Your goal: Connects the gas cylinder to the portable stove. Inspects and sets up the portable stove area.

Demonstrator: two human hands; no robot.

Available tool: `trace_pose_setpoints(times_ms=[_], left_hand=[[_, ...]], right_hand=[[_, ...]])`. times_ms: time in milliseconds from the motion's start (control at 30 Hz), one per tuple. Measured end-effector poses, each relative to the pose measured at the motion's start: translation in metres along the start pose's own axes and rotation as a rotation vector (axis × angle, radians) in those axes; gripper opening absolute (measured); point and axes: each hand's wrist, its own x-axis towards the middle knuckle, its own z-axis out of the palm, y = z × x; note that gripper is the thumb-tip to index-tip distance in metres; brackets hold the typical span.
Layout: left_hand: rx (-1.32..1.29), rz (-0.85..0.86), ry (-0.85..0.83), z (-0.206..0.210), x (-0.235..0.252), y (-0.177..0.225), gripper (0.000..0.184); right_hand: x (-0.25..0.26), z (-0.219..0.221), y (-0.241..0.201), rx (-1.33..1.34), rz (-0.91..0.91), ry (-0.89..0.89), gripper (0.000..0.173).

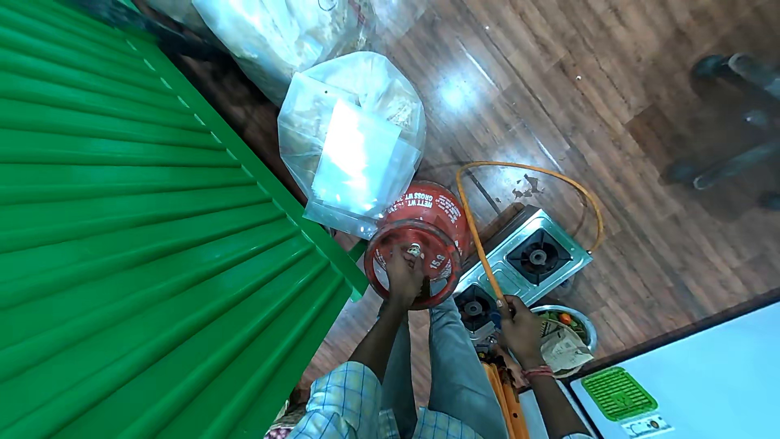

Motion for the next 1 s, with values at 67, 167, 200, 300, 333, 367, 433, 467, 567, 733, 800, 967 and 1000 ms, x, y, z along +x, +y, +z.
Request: trace_pose_setpoints(times_ms=[67,167,200,300,333,367,433,467,567,733,800,967,1000], left_hand=[[0.031,-0.016,0.047,0.002,0.006,0.006,0.039],[0.162,0.014,0.128,0.005,0.004,0.010,0.030],[0.213,0.037,0.189,0.007,0.004,0.011,0.027],[0.310,0.076,0.249,0.007,0.008,0.011,0.024],[0.309,0.067,0.250,0.008,0.012,0.009,0.025],[0.296,0.070,0.240,0.007,0.016,0.006,0.025],[0.201,0.095,0.215,0.006,0.025,-0.005,0.025],[0.138,0.082,0.190,0.005,0.027,-0.010,0.025],[0.053,0.007,0.138,0.001,0.031,-0.008,0.024],[-0.062,-0.103,0.066,-0.004,0.039,-0.007,0.027],[-0.073,-0.137,0.040,-0.007,0.042,-0.007,0.029],[-0.003,-0.276,0.022,-0.010,0.044,0.004,0.028],[0.047,-0.278,0.026,-0.011,0.044,0.008,0.027]], right_hand=[[-0.001,-0.001,-0.001,-0.002,0.001,0.000,0.021],[0.000,-0.001,0.001,-0.005,-0.022,-0.003,0.022],[0.000,-0.001,0.002,-0.006,-0.029,0.002,0.022],[0.001,-0.001,0.003,-0.016,-0.030,0.011,0.021],[0.001,-0.001,0.004,-0.018,-0.028,0.012,0.021],[0.001,-0.001,0.005,-0.018,-0.029,0.015,0.020],[0.001,-0.002,0.005,-0.023,-0.032,0.021,0.021],[0.001,-0.002,0.005,-0.024,-0.032,0.018,0.021],[0.001,-0.003,0.004,-0.015,-0.026,0.006,0.022],[0.001,-0.007,0.002,0.003,-0.013,-0.008,0.021],[0.001,-0.006,0.002,0.006,-0.010,-0.010,0.021],[0.001,0.002,0.006,0.011,-0.027,0.016,0.021],[0.001,0.002,0.006,0.011,-0.021,0.016,0.021]])
